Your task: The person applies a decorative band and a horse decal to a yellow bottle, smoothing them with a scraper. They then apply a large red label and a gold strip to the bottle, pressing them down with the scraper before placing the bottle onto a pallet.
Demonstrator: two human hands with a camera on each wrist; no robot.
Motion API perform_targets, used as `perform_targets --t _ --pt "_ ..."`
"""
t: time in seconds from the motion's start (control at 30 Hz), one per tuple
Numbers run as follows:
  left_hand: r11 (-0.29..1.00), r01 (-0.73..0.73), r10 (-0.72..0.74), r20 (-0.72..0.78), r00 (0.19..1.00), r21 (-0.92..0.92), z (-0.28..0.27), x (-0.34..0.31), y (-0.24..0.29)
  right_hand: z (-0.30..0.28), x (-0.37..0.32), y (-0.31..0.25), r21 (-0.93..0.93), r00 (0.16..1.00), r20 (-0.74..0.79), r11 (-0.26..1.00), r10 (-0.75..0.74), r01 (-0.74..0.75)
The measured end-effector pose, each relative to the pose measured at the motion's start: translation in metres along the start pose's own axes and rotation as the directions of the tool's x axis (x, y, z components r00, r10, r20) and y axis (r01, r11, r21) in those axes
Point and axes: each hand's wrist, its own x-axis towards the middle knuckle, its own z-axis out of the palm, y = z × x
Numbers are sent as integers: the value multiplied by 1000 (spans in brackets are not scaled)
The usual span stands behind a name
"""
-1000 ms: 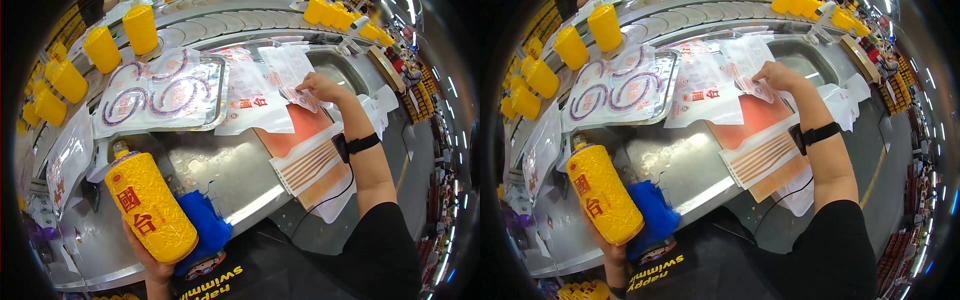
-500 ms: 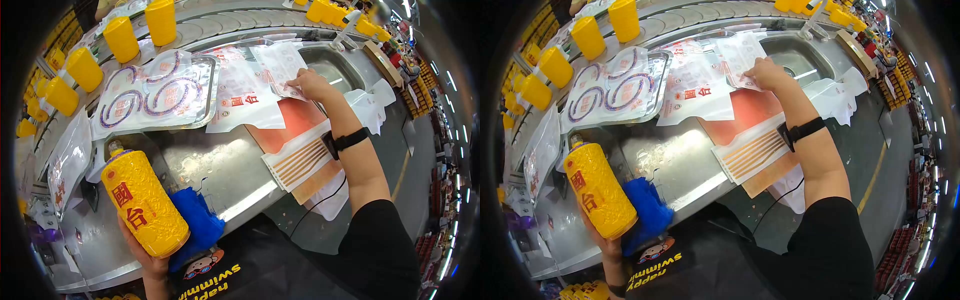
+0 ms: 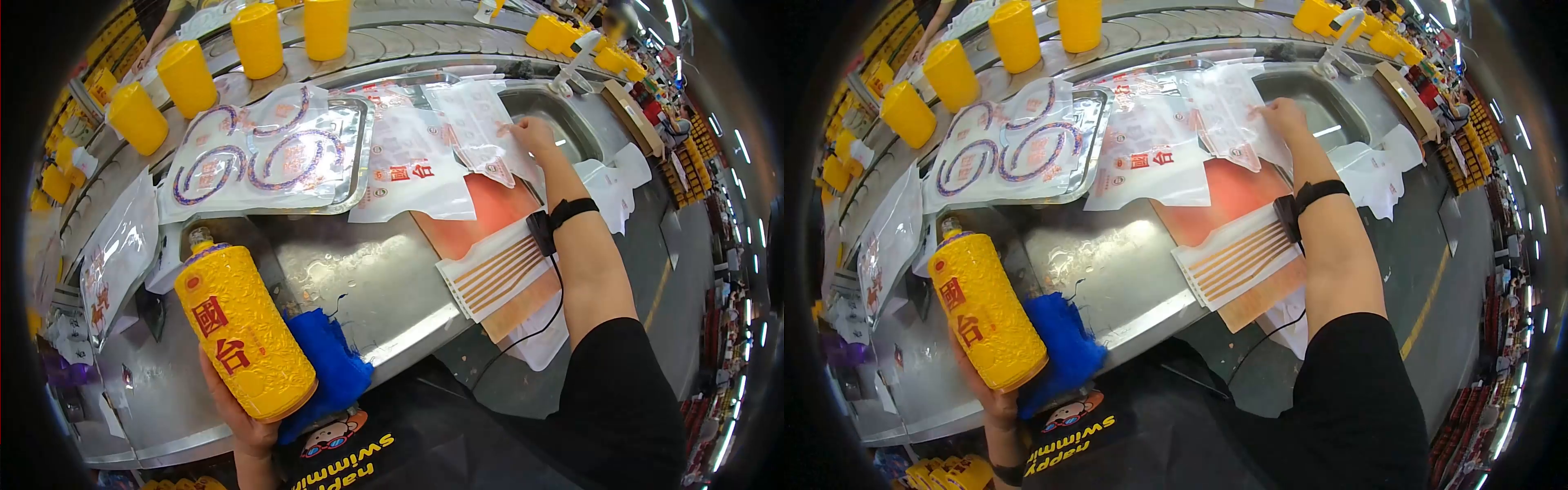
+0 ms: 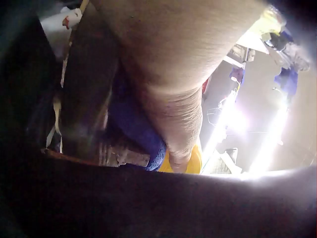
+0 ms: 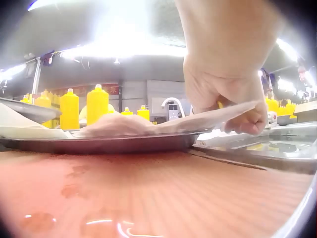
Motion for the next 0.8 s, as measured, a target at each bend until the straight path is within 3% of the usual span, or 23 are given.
perform_targets --t 0.03,0.13,0.23,0.27,0.33,0.43,0.47,0.5,0.53,0.57,0.6,0.63,0.67,0.77,0.8 --pt "999 3 -3 9 1000 50 0 0 1 2 0 2 3 998 -66 1000 -12 12" --pt "1000 9 -9 16 1000 19 2 0 1 -3 -5 -9 -241 897 -322 943 -302 231" --pt "996 35 -33 31 999 -80 1 0 0 -37 -11 -82 -21 838 -176 853 -516 521" --pt "985 46 -43 25 999 -164 2 0 -1 -52 -11 -116 147 845 -34 834 -534 532" --pt "943 66 -66 11 998 -326 4 -2 -2 -43 7 -157 405 883 169 848 -438 343" --pt "949 75 -61 55 997 -306 4 -1 0 18 60 -175 9 784 229 807 -576 590" --pt "948 95 -77 70 995 -303 3 0 3 50 78 -173 -306 786 220 724 -578 618" --pt "951 115 -105 50 993 -289 5 3 8 58 77 -174 -395 773 264 667 -577 632" --pt "952 135 -132 30 991 -275 6 6 13 63 78 -176 -371 824 250 736 -508 567" --pt "962 157 -157 17 987 -223 6 4 9 66 83 -174 -402 811 226 707 -540 583" --pt "990 99 -98 19 995 -103 2 4 3 50 77 -178 -323 721 237 647 -651 691" --pt "999 37 -38 21 999 18 -1 4 -3 39 67 -180 -183 665 73 646 -743 741" --pt "996 -16 12 48 999 92 -4 5 -4 14 42 -195 -110 634 46 627 -772 771" --pt "988 -84 72 96 993 131 -6 10 0 -50 -61 -239 190 555 70 557 -829 808" --pt "987 -93 79 101 992 132 -7 10 -2 -67 -94 -248 265 469 66 469 -881 843"
